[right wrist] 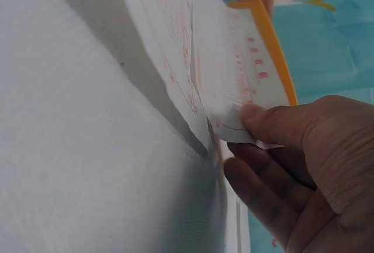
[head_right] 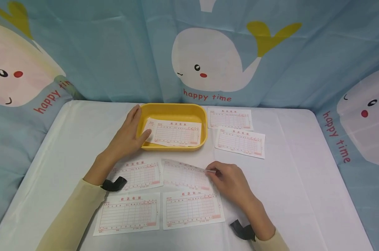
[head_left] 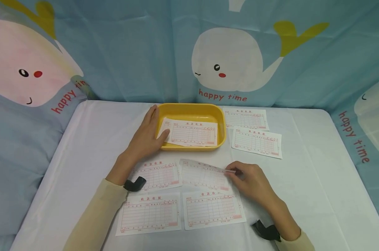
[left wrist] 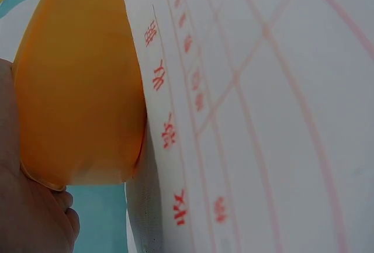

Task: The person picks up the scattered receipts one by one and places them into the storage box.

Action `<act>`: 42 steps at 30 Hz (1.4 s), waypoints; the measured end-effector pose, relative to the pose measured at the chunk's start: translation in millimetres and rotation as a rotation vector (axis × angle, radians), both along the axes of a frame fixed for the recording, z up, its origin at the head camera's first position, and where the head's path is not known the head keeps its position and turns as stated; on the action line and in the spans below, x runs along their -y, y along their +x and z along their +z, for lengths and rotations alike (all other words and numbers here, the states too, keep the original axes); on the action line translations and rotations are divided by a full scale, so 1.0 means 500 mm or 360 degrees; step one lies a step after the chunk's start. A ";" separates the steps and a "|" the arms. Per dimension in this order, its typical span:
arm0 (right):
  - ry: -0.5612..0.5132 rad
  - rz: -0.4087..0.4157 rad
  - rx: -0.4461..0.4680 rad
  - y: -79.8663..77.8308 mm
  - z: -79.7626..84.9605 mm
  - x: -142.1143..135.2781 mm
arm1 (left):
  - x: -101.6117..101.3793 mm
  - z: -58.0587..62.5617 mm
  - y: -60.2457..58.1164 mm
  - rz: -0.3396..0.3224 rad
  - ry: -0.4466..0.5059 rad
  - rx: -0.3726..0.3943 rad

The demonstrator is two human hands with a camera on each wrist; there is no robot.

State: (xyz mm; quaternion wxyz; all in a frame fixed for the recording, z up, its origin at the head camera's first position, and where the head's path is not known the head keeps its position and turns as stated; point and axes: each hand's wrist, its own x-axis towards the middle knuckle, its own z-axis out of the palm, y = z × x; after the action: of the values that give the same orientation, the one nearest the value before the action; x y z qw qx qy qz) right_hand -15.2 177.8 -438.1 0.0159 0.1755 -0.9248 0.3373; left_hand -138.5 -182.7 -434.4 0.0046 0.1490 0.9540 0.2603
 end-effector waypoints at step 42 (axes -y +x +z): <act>-0.0642 -0.0403 0.0732 -0.017 0.056 -0.070 | 0.000 0.001 0.003 0.0002 0.0012 0.0000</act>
State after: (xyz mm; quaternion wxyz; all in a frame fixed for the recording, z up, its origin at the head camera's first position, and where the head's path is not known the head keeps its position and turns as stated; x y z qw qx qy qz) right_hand -23.8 212.9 -410.3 -0.1169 -0.0284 -0.8332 0.5397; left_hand -136.9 -182.9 -434.0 0.0039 0.1483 0.9531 0.2639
